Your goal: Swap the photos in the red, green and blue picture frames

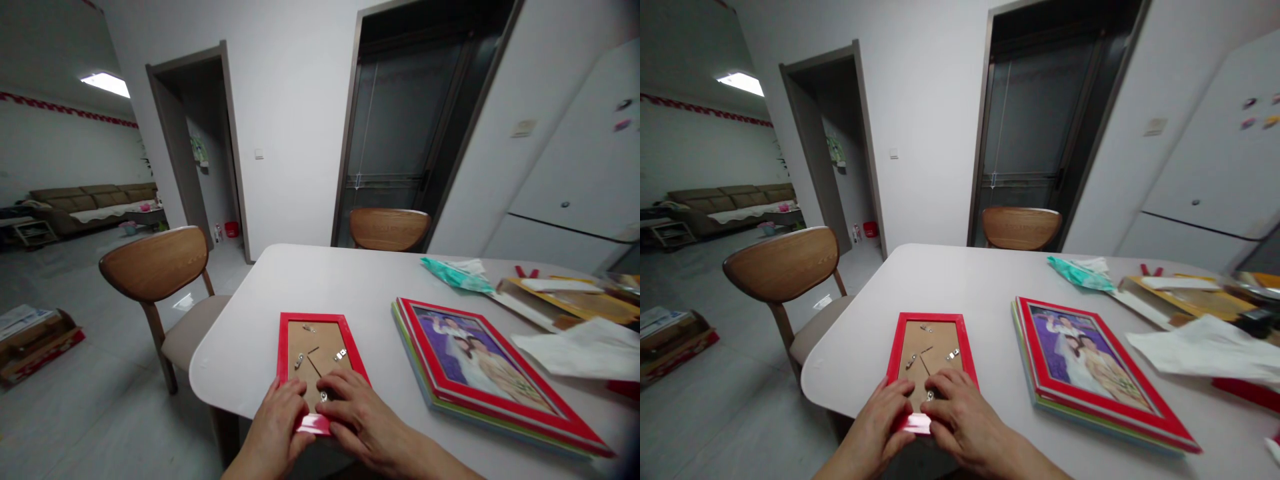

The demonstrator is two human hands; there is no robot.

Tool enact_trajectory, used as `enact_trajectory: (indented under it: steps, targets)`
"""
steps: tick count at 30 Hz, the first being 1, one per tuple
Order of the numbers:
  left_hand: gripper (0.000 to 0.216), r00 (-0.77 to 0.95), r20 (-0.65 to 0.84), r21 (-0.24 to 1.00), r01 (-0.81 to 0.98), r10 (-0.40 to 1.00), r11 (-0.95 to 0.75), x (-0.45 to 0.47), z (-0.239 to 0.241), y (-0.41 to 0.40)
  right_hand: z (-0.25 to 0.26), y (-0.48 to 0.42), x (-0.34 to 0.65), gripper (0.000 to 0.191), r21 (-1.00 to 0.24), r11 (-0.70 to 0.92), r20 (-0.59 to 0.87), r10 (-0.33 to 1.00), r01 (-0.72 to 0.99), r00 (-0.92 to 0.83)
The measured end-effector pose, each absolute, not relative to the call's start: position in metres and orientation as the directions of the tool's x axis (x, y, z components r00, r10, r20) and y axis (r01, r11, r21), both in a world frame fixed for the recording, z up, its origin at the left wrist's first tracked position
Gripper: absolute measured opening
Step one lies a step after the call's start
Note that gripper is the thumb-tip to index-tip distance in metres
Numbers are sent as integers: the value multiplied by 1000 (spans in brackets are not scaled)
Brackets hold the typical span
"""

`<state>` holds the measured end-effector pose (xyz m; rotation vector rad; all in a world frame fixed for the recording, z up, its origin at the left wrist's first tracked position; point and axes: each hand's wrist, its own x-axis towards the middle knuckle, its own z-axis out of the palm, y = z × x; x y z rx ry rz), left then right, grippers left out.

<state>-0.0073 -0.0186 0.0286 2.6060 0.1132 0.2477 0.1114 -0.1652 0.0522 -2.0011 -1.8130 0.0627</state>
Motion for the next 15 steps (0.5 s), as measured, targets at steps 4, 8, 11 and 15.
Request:
enact_trajectory:
  steps: [4,8,11,15]
  targets:
    - [25,975,175,518,25,134,-855,-8,27,-18,40,-162,128,27,-345,-155,342,898,926,278]
    - [26,974,166,532,44,155,-846,-7,30,-19,28,-152,158,25,-307,-444,335,777,842,533]
    - [23,971,168,523,60,172,-850,-6,31,-21,25,-147,170,22,-261,-520,278,766,813,580]
    - [21,968,176,508,65,177,-859,-6,30,-23,26,-147,169,23,-257,-505,262,784,824,562]
